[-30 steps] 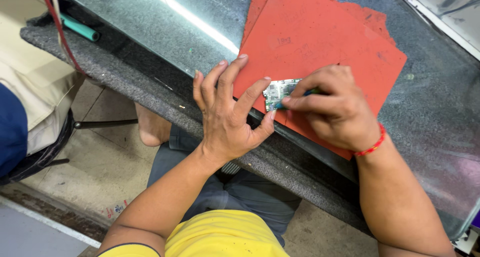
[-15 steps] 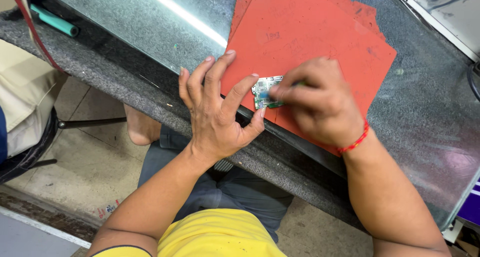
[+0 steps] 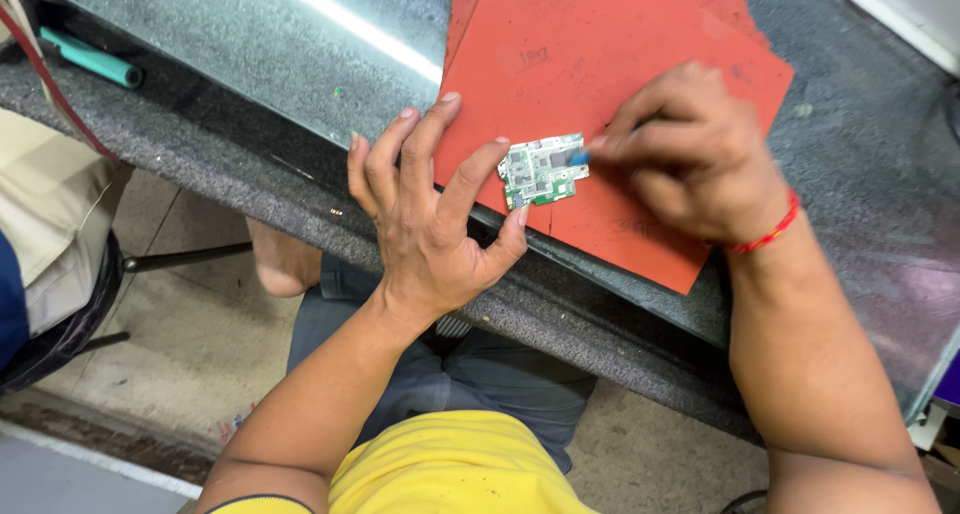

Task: The person cleans a small green circuit board by scraping it with a blue handheld tool while holding it on a red protective mat.

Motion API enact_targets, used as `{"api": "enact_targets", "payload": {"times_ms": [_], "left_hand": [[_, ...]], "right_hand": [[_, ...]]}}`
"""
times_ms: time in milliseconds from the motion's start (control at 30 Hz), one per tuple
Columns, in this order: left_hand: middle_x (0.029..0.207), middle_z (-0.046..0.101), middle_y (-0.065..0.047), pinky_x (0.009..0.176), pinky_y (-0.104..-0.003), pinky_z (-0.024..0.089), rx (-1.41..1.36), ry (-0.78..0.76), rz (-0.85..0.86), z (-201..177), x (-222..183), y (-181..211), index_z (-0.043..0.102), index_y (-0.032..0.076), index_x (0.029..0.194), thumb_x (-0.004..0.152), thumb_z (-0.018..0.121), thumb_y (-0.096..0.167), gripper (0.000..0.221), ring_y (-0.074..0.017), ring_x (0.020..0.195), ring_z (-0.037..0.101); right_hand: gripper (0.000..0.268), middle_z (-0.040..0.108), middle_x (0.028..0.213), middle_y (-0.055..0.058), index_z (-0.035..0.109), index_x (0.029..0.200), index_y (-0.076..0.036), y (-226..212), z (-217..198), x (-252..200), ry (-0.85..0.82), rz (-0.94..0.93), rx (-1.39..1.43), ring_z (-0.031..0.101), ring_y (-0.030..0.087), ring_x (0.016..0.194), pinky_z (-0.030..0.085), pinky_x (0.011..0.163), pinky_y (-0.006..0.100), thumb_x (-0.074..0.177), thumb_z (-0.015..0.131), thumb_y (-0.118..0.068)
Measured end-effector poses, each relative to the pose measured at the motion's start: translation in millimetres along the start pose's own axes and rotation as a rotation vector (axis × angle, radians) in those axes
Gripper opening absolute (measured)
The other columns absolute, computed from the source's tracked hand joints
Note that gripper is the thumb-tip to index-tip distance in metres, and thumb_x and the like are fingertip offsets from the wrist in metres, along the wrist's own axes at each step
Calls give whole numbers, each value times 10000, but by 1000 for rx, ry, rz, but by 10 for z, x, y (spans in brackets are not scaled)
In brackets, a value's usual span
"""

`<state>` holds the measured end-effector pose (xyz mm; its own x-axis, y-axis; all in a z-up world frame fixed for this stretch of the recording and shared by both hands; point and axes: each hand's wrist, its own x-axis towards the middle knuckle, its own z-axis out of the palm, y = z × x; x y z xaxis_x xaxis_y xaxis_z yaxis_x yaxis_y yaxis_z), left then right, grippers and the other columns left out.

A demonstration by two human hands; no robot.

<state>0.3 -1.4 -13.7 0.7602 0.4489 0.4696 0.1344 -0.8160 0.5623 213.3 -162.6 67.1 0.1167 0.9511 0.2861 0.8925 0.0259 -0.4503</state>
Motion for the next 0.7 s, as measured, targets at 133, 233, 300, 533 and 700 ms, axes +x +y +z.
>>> {"api": "enact_targets", "payload": {"times_ms": [133, 233, 300, 533, 700], "left_hand": [[1574, 432, -115, 1242, -581, 76, 23, -13, -1, -25, -23, -10, 659, 247, 1356, 927, 701, 504, 502, -348, 1475, 310], [1573, 433, -111, 1249, -584, 83, 19, -10, 2, -21, -4, 2, 658, 248, 1354, 928, 700, 503, 499, -347, 1475, 316], [1575, 437, -105, 1251, -577, 89, 18, 6, 6, -43, 10, 15, 658, 244, 1365, 934, 701, 503, 505, -343, 1472, 326], [1571, 433, -112, 1239, -589, 96, 18, -9, 7, -57, 6, 1, 655, 235, 1359, 921, 695, 510, 518, -353, 1460, 327], [1575, 440, -99, 1254, -590, 121, 22, -4, -16, -78, 18, 32, 649, 238, 1356, 899, 693, 503, 530, -339, 1474, 328]], "right_hand": [[293, 686, 983, 27, 775, 959, -117, -63, 92, -2, -35, -51, 66, 631, 225, 922, 442, 864, 369, 709, 724, 28], [289, 695, 1016, -1, 792, 994, -130, -33, 32, -9, -14, -1, 20, 628, 177, 921, 431, 852, 319, 767, 721, 34], [274, 685, 961, 13, 782, 910, -124, -77, 67, 17, -68, -141, 71, 633, 221, 942, 431, 875, 372, 680, 721, 12], [265, 690, 1025, 11, 781, 990, -119, -82, 47, 15, 18, 72, -9, 620, 216, 964, 458, 878, 327, 784, 728, 39], [287, 684, 971, 35, 774, 920, -132, -300, 229, 38, 45, -56, -49, 616, 256, 926, 435, 872, 394, 699, 717, 42]]}}
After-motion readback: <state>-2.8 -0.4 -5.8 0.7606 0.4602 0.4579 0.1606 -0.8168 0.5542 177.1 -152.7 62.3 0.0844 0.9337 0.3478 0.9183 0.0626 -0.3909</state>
